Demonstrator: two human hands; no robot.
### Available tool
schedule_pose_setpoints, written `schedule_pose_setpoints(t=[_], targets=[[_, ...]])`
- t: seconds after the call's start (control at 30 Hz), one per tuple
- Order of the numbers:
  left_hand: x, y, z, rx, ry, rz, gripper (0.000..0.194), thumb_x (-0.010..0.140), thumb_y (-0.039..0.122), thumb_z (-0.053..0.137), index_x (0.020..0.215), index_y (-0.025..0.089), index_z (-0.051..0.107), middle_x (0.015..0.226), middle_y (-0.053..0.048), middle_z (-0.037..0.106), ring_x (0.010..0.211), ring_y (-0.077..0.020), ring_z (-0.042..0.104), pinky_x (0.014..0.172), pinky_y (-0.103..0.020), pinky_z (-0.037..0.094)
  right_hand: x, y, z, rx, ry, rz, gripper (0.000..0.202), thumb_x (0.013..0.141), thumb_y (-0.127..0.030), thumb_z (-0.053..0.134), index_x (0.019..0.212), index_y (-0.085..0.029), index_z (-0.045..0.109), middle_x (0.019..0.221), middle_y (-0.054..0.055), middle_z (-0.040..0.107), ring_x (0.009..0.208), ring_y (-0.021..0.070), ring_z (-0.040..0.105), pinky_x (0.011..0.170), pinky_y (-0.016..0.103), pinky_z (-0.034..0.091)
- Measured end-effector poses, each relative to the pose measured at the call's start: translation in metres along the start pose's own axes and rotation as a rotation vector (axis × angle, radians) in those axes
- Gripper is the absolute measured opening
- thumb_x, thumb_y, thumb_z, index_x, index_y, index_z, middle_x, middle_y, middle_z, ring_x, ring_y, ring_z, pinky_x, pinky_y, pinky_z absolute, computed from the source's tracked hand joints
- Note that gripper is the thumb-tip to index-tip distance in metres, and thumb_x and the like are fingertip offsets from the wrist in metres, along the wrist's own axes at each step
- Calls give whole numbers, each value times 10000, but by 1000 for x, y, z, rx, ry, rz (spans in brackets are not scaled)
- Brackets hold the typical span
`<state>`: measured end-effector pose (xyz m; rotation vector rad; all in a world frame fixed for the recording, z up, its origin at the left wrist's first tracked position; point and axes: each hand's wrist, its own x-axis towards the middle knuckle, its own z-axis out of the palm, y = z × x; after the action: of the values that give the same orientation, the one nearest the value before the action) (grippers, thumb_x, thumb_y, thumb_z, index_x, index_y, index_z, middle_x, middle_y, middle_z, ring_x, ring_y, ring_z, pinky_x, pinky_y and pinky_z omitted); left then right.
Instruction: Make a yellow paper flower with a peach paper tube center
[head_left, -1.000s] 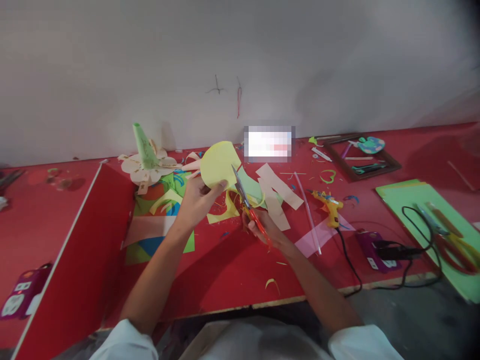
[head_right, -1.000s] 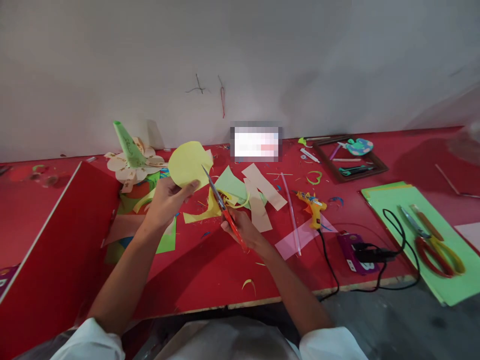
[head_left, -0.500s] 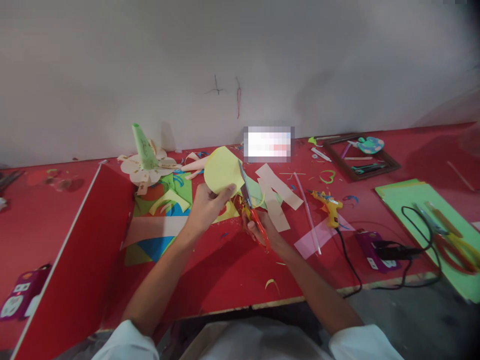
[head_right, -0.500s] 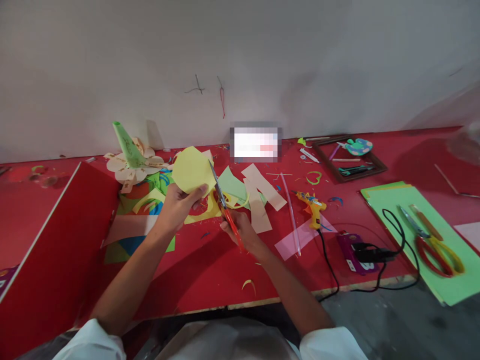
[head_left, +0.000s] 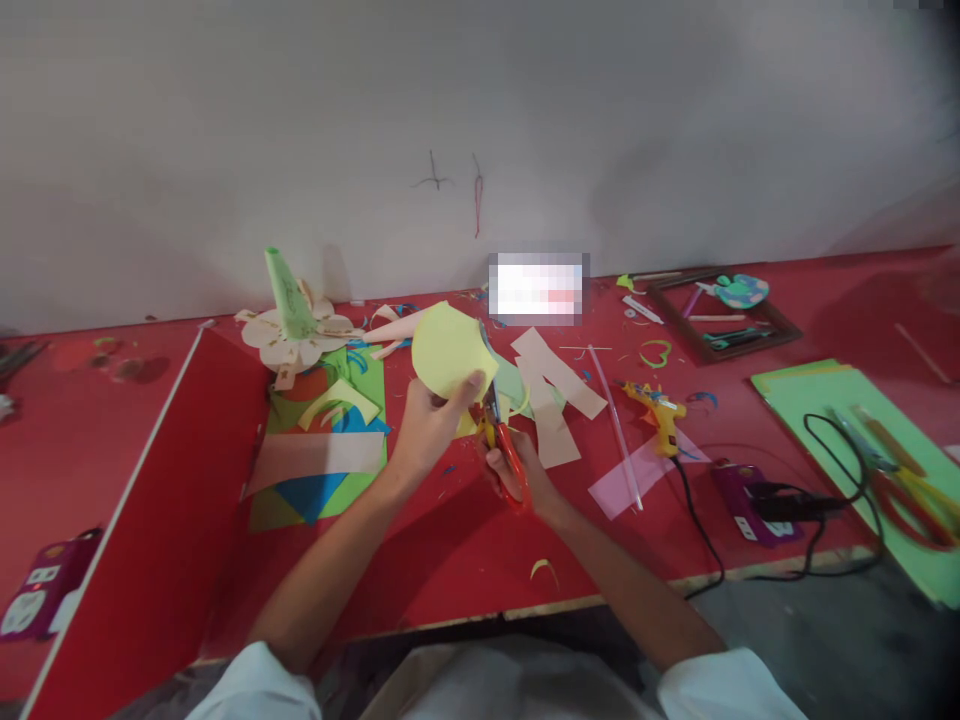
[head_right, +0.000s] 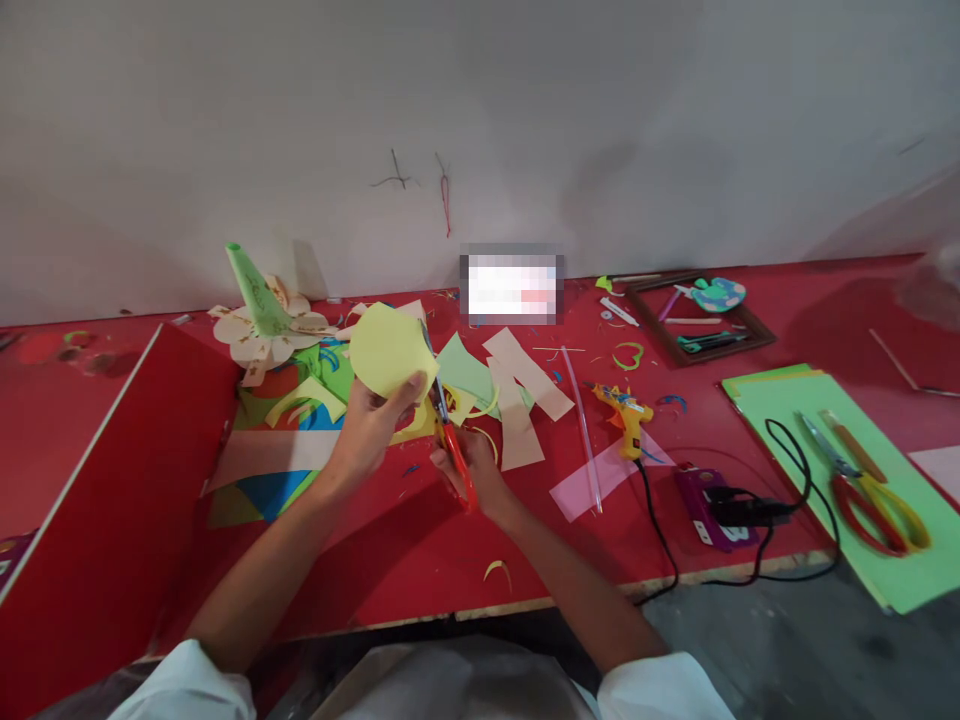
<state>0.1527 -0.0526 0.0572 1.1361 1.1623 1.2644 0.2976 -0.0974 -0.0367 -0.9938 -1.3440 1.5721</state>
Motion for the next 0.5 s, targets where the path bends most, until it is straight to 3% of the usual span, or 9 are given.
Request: schedule_pose_setpoints(t=[0.17,0.33,0.5], targets=[[12,6,-20,6,55,90,471,807,586,816,735,176,597,660,28,468,565,-79,335,484,-227,271,0,2,-1,115,-16,-38,669,804,-885,639,720,-239,485,464,-72,446,351,88,395,349,226,325],[13,7,-17,26,4,114,428,802,491,839,686,177,571,646,34,464,562,-80,322,494,-239,262,1,1,-2,149,0,-27,677,794,-893,636,730,-238,483,477,-80,441,333,81,393,329,217,329],[13,6,-20,78,53,131,418,834,531,784,723,185,577,668,27,475,575,-93,338,510,-243,286,7,4,-4,215,4,-44,734,794,-973,505,823,-240,503,556,-67,463,396,96,413,378,241,382]])
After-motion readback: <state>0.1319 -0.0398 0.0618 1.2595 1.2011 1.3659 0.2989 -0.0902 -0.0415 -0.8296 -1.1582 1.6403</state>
